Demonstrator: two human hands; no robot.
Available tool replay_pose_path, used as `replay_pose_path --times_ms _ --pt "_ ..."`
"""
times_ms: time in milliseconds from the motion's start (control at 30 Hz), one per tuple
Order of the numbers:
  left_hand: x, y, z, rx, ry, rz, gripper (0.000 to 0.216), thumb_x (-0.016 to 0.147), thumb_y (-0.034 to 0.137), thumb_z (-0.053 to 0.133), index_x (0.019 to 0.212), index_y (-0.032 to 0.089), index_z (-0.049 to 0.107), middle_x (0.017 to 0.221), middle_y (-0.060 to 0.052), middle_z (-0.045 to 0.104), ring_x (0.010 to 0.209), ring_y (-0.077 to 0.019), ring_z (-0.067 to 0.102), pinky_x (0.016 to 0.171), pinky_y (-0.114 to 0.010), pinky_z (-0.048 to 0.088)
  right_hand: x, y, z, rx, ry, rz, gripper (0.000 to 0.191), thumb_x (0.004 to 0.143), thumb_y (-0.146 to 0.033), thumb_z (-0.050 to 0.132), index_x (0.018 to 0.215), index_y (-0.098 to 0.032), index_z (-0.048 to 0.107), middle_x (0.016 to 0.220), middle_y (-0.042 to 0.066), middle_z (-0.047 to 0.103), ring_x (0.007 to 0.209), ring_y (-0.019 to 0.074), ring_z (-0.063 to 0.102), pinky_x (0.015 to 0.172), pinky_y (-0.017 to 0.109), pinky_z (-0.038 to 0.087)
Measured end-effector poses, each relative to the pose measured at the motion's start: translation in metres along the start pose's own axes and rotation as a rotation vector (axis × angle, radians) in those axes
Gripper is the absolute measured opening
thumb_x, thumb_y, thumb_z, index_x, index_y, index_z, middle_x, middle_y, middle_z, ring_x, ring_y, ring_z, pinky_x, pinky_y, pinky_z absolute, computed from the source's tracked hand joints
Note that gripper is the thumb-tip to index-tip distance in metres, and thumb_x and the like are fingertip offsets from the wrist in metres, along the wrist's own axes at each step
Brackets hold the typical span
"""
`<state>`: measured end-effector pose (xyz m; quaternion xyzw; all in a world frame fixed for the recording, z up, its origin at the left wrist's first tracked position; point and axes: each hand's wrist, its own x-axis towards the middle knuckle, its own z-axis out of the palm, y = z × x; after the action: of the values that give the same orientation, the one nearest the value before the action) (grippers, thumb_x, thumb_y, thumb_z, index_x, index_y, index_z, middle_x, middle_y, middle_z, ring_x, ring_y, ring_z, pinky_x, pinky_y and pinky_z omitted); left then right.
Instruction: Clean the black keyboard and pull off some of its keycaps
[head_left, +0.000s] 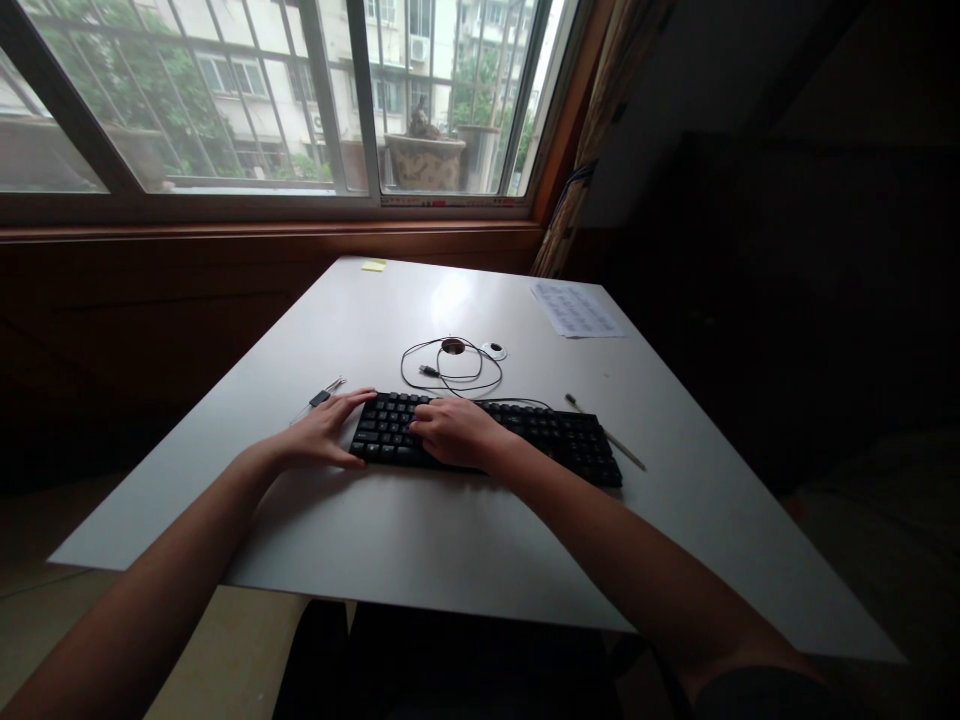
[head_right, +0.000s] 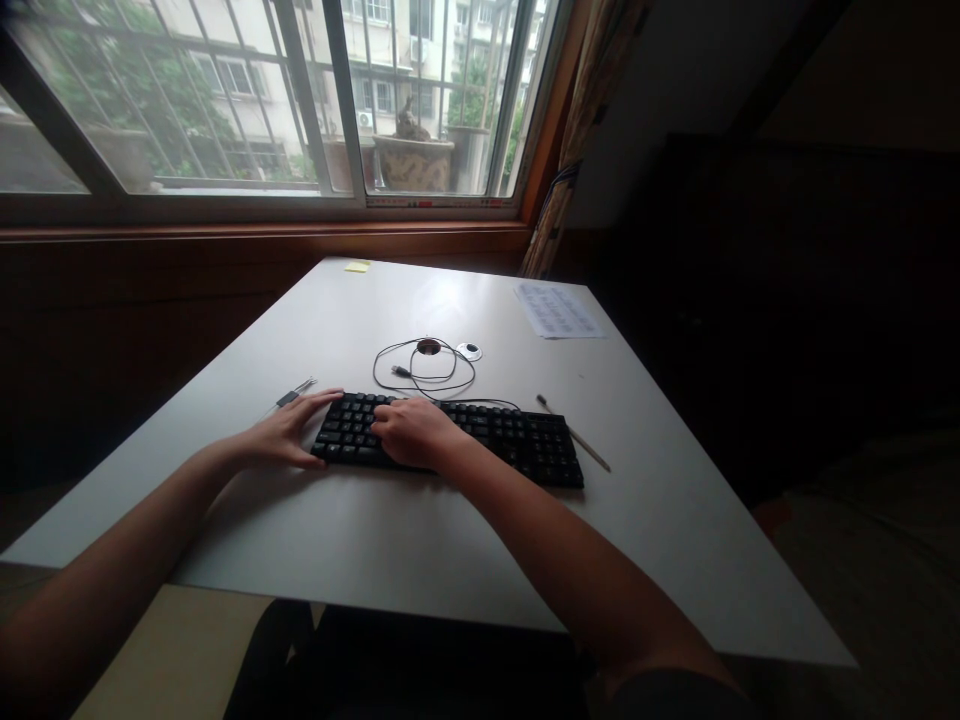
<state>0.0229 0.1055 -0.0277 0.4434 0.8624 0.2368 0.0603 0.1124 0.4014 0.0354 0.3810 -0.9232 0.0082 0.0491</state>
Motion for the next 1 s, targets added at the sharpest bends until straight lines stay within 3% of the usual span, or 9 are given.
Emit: replay_pose_path --times_ms 233,567,1000 --pt "-0.001 0.002 -0.001 0.006 0.000 0.019 0.109 0.068 0.056 0.082 0.156 0.035 0.021 0.162 -0.008 0.028 0.145 -0.0379 0.032 0.117 -0.054 0.031 0.006 0.003 0.001 0.108 -0.026 0.058 0.025 0.093 -0.023 0.054 0.108 -0.022 0.073 0.106 0.007 0.069 0.093 0.0209 0.064 0.075 0.031 0.044" --pt "-0.001 0.002 -0.001 -0.002 0.003 0.009 0.109 0.067 0.057 0.082 0.156 0.034 0.023 0.161 -0.009 0.029 0.145 -0.0394 0.032 0.117 -0.054 0.031 0.007 0.001 0.001 0.103 -0.037 0.022 0.026 0.093 -0.023 0.051 0.105 -0.022 0.073 0.102 0.006 0.069 0.087 0.0197 0.064 0.072 0.031 0.043" --pt "-0.001 0.002 -0.001 0.014 -0.014 0.005 0.107 0.069 0.055 0.081 0.156 0.034 0.021 0.162 -0.009 0.027 0.145 -0.0390 0.031 0.117 -0.056 0.030 -0.049 0.021 0.016 0.086 0.143 0.215 0.032 0.092 -0.016 0.054 0.118 -0.022 0.070 0.102 0.007 0.068 0.091 0.0202 0.061 0.081 0.032 0.045"
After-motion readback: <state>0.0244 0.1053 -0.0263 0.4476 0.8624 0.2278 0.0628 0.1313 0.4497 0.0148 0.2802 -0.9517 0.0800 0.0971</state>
